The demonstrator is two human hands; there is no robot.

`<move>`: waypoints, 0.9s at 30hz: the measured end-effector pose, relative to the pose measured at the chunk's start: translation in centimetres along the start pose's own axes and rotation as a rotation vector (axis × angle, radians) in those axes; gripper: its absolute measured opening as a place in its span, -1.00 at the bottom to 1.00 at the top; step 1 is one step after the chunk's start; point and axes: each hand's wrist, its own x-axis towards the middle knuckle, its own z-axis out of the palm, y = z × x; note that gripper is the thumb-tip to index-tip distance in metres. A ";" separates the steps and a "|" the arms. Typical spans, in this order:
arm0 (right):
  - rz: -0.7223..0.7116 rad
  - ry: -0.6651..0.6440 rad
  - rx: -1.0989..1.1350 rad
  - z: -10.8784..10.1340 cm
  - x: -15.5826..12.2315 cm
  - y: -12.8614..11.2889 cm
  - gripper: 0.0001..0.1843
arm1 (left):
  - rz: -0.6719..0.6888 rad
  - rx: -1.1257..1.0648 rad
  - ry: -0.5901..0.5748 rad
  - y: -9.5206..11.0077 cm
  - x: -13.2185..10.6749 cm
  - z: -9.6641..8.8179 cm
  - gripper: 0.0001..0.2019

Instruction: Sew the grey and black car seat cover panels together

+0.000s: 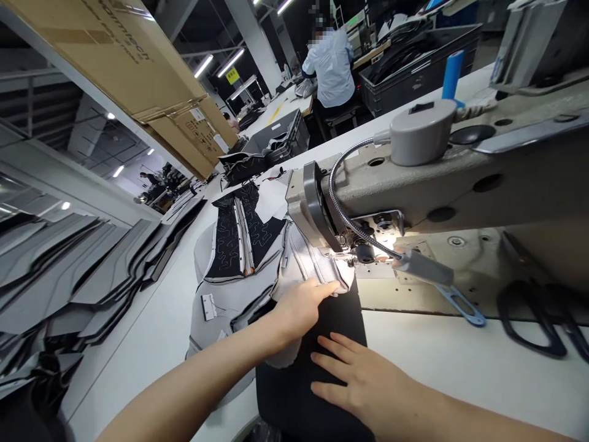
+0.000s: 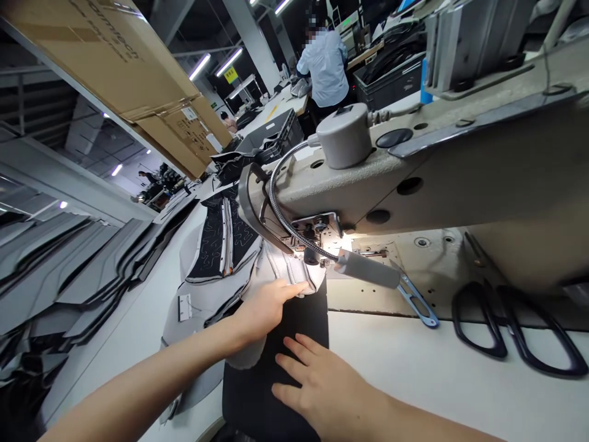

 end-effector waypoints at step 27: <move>0.138 0.258 -0.242 -0.1 0.7 2.3 -0.80 | -0.057 -0.002 0.085 2.9 3.4 2.2 -0.45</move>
